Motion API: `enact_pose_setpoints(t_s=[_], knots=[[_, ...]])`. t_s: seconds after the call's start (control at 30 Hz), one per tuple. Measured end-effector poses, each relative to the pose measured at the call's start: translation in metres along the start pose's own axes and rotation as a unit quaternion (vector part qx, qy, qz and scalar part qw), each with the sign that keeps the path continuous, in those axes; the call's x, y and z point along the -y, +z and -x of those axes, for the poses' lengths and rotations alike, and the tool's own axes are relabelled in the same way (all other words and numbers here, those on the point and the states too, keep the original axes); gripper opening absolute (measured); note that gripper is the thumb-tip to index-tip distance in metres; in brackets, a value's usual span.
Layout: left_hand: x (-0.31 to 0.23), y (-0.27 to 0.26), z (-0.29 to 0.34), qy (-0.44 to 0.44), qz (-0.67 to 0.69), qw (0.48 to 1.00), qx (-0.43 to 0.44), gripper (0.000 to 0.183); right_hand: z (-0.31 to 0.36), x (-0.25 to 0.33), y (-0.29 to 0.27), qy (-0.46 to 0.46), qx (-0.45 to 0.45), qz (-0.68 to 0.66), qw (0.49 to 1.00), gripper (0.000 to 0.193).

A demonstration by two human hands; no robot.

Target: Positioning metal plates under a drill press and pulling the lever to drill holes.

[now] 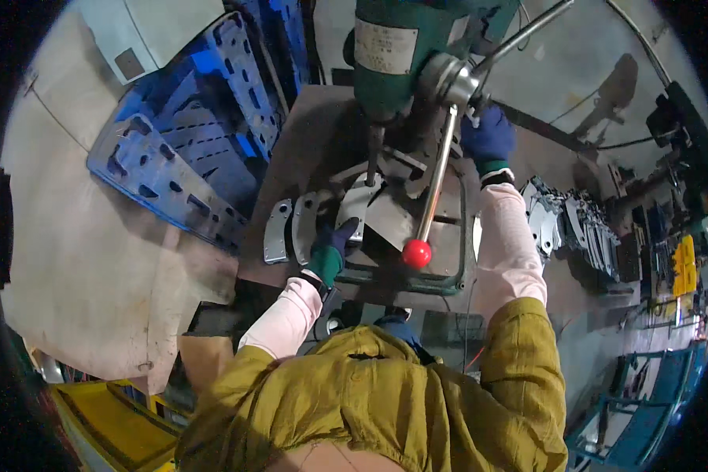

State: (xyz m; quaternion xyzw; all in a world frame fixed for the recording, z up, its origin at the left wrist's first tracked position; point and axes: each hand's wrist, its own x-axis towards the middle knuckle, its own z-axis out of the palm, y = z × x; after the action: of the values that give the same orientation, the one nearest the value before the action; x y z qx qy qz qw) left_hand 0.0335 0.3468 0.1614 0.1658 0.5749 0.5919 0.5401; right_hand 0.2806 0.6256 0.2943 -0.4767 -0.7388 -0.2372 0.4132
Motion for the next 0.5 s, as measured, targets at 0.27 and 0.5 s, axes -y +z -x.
enact_pose_setpoints(t_s=[0.27,0.5], knots=[[-0.015,0.002,0.018,0.025,-0.040,0.996,-0.070,0.051,0.009,0.044,-0.029,0.035,0.058,-0.138,0.988,0.027],[0.006,0.003,-0.017,-0.069,-0.039,0.997,-0.021,0.053,0.073,0.095,-0.061,0.256,0.141,-0.218,0.931,0.029]])
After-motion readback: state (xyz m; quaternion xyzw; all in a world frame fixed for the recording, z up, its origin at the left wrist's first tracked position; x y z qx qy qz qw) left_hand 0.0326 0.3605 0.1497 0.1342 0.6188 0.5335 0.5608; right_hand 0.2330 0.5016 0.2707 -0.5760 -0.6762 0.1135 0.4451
